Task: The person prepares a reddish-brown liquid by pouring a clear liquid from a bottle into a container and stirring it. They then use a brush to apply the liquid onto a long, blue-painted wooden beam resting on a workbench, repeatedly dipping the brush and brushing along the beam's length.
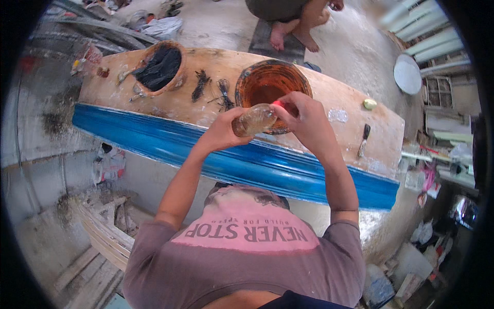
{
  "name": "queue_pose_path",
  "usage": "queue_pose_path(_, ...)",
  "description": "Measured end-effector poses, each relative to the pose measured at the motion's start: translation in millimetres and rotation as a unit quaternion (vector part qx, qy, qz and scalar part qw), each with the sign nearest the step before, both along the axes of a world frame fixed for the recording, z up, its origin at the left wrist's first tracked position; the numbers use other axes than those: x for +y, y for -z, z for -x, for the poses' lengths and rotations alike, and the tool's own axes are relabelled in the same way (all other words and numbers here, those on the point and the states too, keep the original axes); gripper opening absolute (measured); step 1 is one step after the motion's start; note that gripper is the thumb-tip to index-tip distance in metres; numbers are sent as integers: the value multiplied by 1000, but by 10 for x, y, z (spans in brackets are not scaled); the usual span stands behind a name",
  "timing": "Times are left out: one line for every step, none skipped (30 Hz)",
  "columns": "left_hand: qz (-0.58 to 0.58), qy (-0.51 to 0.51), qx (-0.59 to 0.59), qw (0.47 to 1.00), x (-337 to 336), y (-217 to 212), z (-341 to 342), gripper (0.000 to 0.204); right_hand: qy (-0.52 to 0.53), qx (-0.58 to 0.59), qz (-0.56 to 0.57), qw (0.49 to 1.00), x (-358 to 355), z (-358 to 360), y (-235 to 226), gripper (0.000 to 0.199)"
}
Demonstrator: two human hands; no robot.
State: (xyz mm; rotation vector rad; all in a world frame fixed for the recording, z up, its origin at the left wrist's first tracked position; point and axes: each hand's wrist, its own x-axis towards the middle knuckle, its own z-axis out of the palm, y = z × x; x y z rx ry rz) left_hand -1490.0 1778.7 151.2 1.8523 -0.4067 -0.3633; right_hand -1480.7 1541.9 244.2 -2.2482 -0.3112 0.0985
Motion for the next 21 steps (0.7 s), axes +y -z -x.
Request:
queue_pose_path(-1, 46, 33, 998, 35, -28, -59, 58, -11, -3, 23, 1000, 5, 4, -28, 29)
queue_pose_path(-1, 91, 66, 994, 77, -61, -116, 57, -23, -7, 45, 999, 4, 12, -50, 32)
queue_pose_path(-3, 133, 102, 986, 119, -95, -130, 57, -54, -118, 88, 988, -1, 22, -33, 24)
queue_pose_path(-34, 152, 168, 973, 102, -237, -132, 58, -78, -169, 107, 977, -35, 20, 2, 21)
queue_pose_path(-62, 168, 236, 955, 65, -411, -141, 58, -102, -220, 125, 962, -69, 2, 62, 18)
queue_pose_path(-70, 161, 224, 959, 35, -439, -131, 58, -123, -272, 142, 944, -74, -6, 111, 15)
queue_pose_path(-76, 154, 213, 962, 0, -460, -123, 58, -81, -275, 143, 947, -67, -2, 171, 16)
queue_pose_path(-66, 124, 124, 982, -27, -279, -56, 58, -39, -277, 143, 950, -51, 7, 249, 18)
queue_pose_path(-58, 91, 33, 994, -49, -162, 0, 58, 2, -278, 140, 950, -25, 4, 341, 20)
queue_pose_path(-108, 38, -61, 991, -87, -132, 52, 55, 34, -242, 165, 956, -2, 26, 433, 24)
queue_pose_path(-159, -15, -154, 975, -117, -113, 102, 53, 65, -205, 189, 958, 25, 52, 523, 28)
queue_pose_path(-207, -64, -244, 945, -136, -117, 141, 51, 99, -167, 216, 957, 38, 81, 574, 32)
queue_pose_path(-230, -72, -242, 940, -116, -153, 168, 50, 87, -139, 226, 960, 48, 98, 605, 35)
queue_pose_path(-223, -61, -217, 948, -67, -164, 177, 50, 61, -153, 209, 964, 53, 109, 614, 35)
queue_pose_path(-216, -52, -192, 956, -1, -170, 194, 51, 34, -167, 191, 967, 88, 112, 546, 34)
queue_pose_path(-206, -40, -165, 964, 58, -165, 220, 52, 9, -178, 175, 968, 117, 121, 474, 33)
queue_pose_path(-151, 0, -73, 986, 132, -133, 215, 52, -29, -231, 165, 958, 131, 74, 403, 29)
queue_pose_path(-91, 45, 19, 995, 200, -113, 178, 52, -61, -249, 145, 956, 145, 20, 376, 28)
queue_pose_path(-30, 90, 110, 989, 272, -107, 156, 52, -93, -266, 124, 951, 174, -41, 358, 27)
queue_pose_path(-37, 88, 133, 986, 343, -115, 173, 53, -124, -284, 103, 945, 229, -72, 345, 26)
queue_pose_path(-40, 87, 155, 983, 394, -174, 177, 53, -101, -262, 96, 955, 342, -83, 342, 25)
